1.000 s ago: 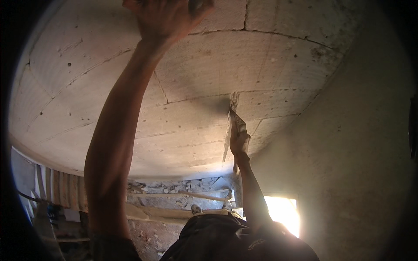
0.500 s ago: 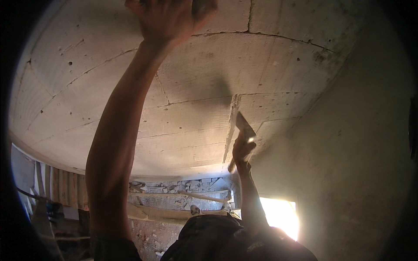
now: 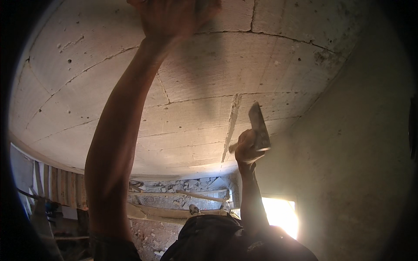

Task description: The person uses a putty knife to fill a groove in a concrete ceiling with white material, smoothing it into the gap.

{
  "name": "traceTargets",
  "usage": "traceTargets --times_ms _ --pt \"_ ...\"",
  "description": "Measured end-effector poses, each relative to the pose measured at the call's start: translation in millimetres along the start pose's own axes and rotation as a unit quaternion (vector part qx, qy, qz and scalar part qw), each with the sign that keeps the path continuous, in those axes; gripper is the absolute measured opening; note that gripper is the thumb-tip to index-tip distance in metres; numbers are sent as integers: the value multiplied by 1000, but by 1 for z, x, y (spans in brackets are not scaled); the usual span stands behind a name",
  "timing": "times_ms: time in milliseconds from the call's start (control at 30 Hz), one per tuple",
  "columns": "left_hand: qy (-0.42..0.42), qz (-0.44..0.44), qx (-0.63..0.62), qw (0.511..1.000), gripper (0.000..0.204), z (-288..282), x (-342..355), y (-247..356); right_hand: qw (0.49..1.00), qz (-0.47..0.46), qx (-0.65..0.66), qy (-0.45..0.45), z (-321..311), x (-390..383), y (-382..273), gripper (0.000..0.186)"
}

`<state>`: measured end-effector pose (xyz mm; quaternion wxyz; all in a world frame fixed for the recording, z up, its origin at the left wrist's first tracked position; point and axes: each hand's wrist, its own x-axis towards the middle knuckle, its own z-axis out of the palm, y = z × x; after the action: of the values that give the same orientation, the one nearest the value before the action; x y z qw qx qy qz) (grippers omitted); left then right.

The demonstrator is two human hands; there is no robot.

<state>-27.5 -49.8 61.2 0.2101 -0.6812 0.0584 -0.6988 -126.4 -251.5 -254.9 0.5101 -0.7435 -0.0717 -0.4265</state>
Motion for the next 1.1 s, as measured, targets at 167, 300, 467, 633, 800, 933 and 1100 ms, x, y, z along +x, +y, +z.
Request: traceTargets --times_ms 167,300,467,633,800,933,1100 --pt "-36 -20 9 999 77 1 2 5 931 239 -96 -257 13 17 0 39" --pt "-60 -12 -78 995 74 -10 3 -4 997 -23 4 -79 3 18 -19 19" --pt "-20 -14 -40 999 72 -7 7 3 993 -85 -78 -21 9 2 7 19" --pt "-10 -17 -29 999 72 -1 -3 5 974 143 -33 -174 9 18 -7 34" --pt "-17 -15 -34 999 73 1 -5 -4 991 -47 -105 -63 -3 23 -28 19" --pt "-24 -31 -44 998 78 -1 1 4 997 -8 -54 -61 7 14 4 14" --pt "-4 -46 -104 994 85 1 1 4 979 81 -136 -130 11 16 3 22"
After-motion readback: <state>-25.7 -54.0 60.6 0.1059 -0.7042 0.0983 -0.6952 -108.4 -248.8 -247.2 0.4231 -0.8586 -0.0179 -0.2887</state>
